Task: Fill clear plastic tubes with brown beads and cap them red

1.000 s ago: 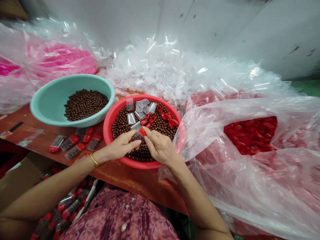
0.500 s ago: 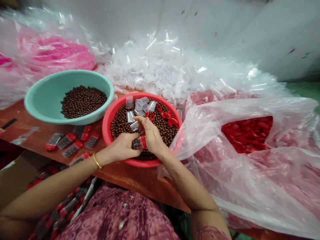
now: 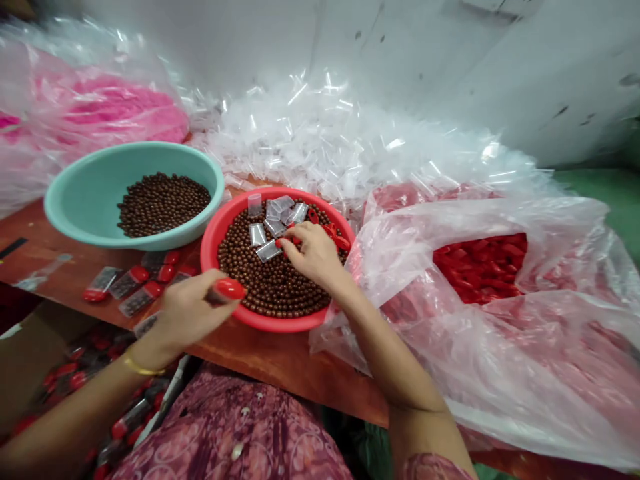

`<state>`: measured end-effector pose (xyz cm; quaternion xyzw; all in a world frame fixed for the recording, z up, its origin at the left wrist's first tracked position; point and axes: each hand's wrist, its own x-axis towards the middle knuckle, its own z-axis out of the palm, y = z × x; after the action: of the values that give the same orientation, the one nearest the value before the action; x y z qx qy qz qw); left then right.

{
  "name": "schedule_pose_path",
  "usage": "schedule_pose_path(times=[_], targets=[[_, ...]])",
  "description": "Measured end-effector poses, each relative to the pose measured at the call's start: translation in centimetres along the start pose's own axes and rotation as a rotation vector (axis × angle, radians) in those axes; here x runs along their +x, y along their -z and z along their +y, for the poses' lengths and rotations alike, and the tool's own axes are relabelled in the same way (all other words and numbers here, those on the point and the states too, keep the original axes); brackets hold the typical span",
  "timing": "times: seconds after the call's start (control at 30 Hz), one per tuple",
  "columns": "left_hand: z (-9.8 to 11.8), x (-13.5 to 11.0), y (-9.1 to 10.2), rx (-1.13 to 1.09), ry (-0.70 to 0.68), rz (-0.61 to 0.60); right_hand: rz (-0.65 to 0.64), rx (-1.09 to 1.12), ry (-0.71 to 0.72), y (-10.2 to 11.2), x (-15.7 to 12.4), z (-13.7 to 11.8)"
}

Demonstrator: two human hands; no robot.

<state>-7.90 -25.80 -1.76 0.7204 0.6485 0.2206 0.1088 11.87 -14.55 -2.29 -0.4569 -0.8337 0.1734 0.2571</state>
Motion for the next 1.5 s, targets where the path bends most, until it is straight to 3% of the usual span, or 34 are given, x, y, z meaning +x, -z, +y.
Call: schedule_pose_path(times=[0.13,0.23,0.37,0.5,0.63,0.73,0.83,1.03,1.23,1.37,1.5], targets=[[-3.9,-0.2,3.0,0.255,0.344,-0.009,-0.169,-0.373,-0.047,0.3,0.8,2.3],[-6.6,1.5,4.1,0.454,0.367,-0.115,-0.204,-0.509,-0.003,-0.4,0.6,2.6],[-7.1,2.7,4.5,0.561,0.151,-0.203,-0.192,-0.565,0.004,-0.7,0.2,2.9],[-3.2,4.3,3.9,0.527,-0.097,-0.054,-0.139,-0.563,-0.004,-0.4,0.2,3.4],[0.7,8.9,0.9,0.475,-0.431,-0.138,-0.140,-0.589,0.082,-0.5,0.5,3.6],[1.2,12.6,-2.1,0.482,-0.608,-0.249,-0.239,-0.611,0.134,-0.6,0.6,3.5],[0.9,14.4,-3.7,0.503,-0.682,-0.318,-0.258,-0.603,0.111,-0.4,0.6,3.5],[1.3,12.8,-2.0,0.344,-0.564,-0.390,-0.155,-0.318,-0.015,0.8,0.5,4.0],[1.3,11.3,-1.4,0.489,-0.202,-0.395,0.227,-0.166,-0.196,0.6,0.3,4.6],[2.0,11.2,-2.4,0.458,-0.247,-0.417,0.335,-0.130,-0.177,0.2,0.2,4.8],[2.9,11.5,-2.3,0.463,-0.264,-0.407,0.341,-0.124,-0.149,0.2,0.1,4.9]])
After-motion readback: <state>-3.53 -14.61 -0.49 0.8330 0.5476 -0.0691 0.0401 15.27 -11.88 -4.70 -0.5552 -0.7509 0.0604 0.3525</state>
